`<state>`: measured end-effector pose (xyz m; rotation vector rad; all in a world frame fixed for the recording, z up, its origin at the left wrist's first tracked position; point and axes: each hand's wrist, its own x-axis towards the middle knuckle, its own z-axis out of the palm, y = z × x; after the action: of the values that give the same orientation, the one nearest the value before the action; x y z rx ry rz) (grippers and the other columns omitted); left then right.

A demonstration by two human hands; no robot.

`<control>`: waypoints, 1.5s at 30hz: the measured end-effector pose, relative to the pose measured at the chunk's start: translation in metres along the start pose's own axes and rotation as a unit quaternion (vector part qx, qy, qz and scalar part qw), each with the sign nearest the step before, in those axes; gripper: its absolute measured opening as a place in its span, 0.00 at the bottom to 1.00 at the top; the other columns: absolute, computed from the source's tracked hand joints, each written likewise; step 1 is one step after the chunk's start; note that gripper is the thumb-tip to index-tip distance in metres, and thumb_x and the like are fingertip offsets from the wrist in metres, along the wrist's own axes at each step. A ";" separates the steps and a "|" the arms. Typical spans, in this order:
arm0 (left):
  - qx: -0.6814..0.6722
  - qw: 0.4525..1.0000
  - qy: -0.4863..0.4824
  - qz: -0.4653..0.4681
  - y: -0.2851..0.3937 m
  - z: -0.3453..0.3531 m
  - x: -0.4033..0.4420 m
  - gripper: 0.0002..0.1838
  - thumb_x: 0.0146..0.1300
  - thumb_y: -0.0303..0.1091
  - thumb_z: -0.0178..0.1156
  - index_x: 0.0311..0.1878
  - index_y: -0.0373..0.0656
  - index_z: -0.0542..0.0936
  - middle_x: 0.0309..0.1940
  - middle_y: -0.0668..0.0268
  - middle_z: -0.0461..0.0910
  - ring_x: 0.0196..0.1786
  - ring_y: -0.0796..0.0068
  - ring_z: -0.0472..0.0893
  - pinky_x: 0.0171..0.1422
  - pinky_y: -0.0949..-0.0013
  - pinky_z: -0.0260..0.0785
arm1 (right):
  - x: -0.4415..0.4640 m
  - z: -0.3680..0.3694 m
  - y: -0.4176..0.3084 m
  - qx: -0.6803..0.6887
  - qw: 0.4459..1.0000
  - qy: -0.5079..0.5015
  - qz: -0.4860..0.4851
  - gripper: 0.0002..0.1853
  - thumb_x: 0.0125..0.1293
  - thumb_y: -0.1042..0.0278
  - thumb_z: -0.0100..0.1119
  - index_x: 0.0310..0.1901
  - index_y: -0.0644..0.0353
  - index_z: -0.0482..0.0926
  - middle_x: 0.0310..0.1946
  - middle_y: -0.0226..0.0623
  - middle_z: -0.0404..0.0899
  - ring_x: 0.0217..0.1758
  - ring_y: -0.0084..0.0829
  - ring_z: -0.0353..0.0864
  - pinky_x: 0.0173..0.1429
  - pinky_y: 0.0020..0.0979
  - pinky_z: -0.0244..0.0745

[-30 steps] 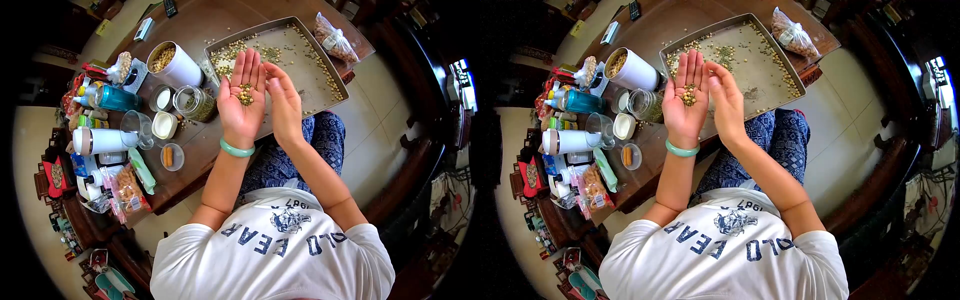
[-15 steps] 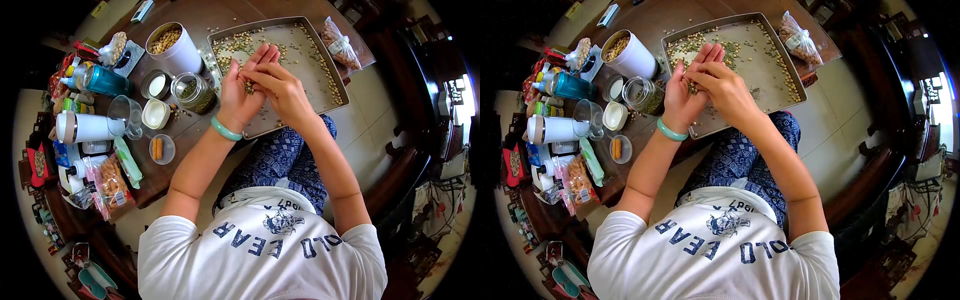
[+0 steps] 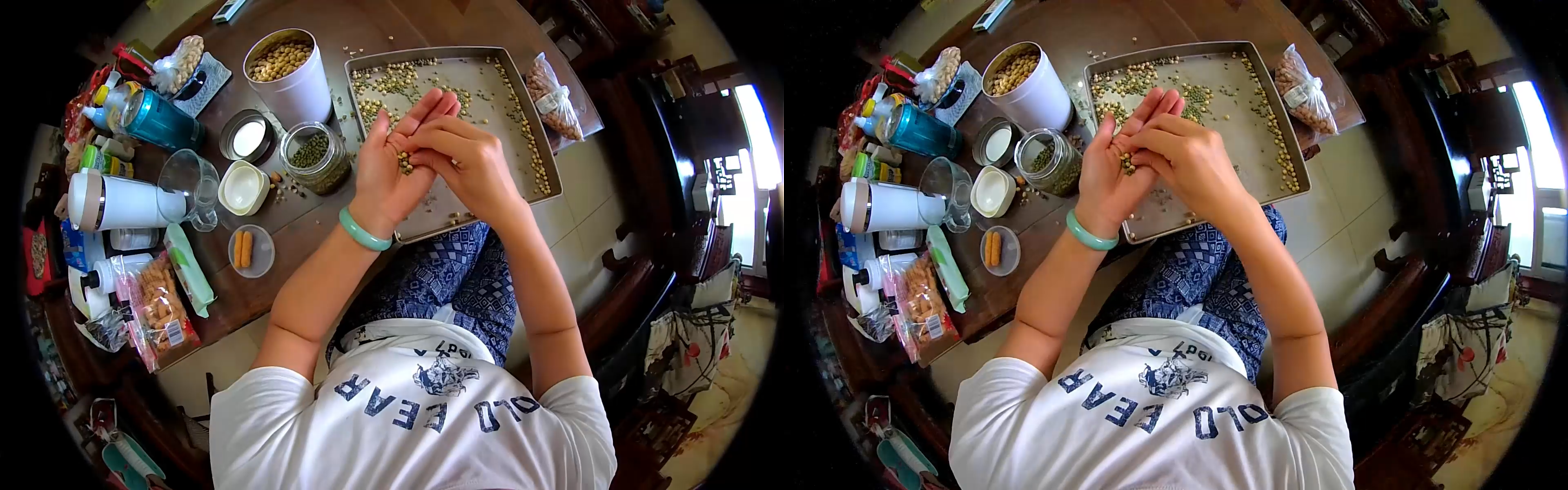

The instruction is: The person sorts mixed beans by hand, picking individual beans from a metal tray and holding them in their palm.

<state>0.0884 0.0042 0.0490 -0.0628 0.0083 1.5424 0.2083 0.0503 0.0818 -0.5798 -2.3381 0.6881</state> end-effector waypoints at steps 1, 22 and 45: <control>0.002 1.000 0.002 0.000 0.001 0.001 0.000 0.34 0.78 0.51 0.26 0.70 0.29 0.61 0.71 0.48 0.60 0.77 0.55 0.55 0.81 0.57 0.45 | 0.000 0.001 0.001 0.041 0.999 0.021 0.014 0.10 0.54 0.79 0.66 0.40 0.61 0.85 0.34 0.40 0.83 0.36 0.39 0.84 0.41 0.33 0.79; 0.013 0.999 0.007 0.032 0.001 -0.004 0.003 0.33 0.78 0.49 0.28 0.70 0.28 0.61 0.71 0.48 0.61 0.76 0.56 0.56 0.81 0.57 0.48 | 0.003 0.003 -0.003 0.007 1.000 0.009 0.016 0.09 0.58 0.76 0.64 0.41 0.59 0.85 0.37 0.40 0.81 0.38 0.43 0.82 0.43 0.37 0.78; -0.115 0.989 -0.094 -0.012 0.004 -0.034 0.010 0.32 0.78 0.49 0.29 0.64 0.27 0.68 0.65 0.49 0.70 0.66 0.59 0.71 0.72 0.60 0.64 | 0.023 -0.010 0.007 0.349 0.918 0.003 0.188 0.06 0.69 0.75 0.55 0.45 0.67 0.77 0.34 0.28 0.78 0.40 0.18 0.76 0.44 0.22 0.72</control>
<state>0.0862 0.0128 0.0146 -0.0997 -0.3192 1.5146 0.2005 0.0713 0.0943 -0.6836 -1.7904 1.5987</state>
